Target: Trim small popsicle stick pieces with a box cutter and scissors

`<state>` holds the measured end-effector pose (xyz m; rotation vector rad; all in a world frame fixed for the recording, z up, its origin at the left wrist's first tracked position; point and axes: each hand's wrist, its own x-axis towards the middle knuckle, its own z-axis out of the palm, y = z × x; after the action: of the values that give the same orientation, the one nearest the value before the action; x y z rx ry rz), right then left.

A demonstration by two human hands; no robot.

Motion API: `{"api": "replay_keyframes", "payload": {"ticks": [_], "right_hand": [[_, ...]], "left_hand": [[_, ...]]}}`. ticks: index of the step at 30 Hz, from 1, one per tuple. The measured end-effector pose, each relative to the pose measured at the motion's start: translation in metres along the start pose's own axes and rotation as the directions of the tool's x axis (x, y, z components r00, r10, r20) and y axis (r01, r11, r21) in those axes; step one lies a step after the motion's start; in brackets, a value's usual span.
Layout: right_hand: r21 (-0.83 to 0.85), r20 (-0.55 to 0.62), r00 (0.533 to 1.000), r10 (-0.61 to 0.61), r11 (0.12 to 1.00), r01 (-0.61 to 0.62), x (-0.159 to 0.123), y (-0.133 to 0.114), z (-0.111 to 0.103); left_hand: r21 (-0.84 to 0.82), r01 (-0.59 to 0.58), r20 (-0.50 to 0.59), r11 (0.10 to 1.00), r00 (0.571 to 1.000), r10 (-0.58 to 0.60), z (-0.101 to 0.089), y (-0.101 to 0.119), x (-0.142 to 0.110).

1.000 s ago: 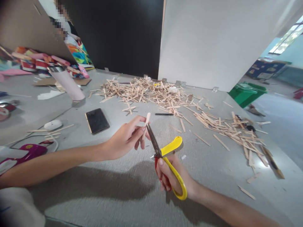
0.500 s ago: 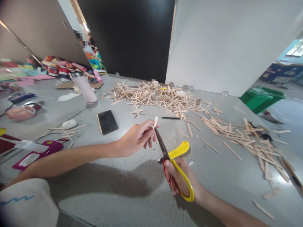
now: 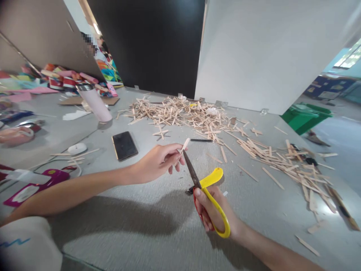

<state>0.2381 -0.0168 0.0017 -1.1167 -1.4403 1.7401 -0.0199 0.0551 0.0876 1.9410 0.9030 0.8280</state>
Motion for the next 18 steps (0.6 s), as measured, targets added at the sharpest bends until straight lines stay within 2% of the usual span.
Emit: {"api": "replay_keyframes", "payload": {"ticks": [4, 7, 9, 12, 18], "right_hand": [[-0.039, 0.013, 0.999, -0.029, 0.999, 0.030, 0.000, 0.003, -0.002], [-0.060, 0.035, 0.997, -0.069, 0.996, 0.071, -0.001, 0.002, -0.002], [-0.065, 0.047, 0.995, -0.086, 0.994, 0.089, -0.001, -0.001, 0.000], [-0.087, 0.075, 0.993, -0.086, 0.992, 0.093, -0.003, -0.009, 0.002], [-0.130, 0.109, 0.994, -0.023, 0.991, 0.037, -0.003, -0.022, 0.005]], "left_hand": [[-0.091, 0.025, 0.011, 0.996, 1.000, -0.024, 0.001, -0.003, 0.001], [-0.097, 0.028, 0.011, 0.995, 1.000, -0.027, 0.002, -0.005, 0.001], [-0.045, 0.019, 0.009, 0.999, 1.000, -0.018, 0.002, -0.006, 0.001], [0.121, -0.028, -0.001, 0.992, 1.000, 0.028, 0.003, -0.009, 0.000], [0.309, -0.075, 0.015, 0.948, 0.997, 0.074, 0.001, -0.017, 0.000]]}}
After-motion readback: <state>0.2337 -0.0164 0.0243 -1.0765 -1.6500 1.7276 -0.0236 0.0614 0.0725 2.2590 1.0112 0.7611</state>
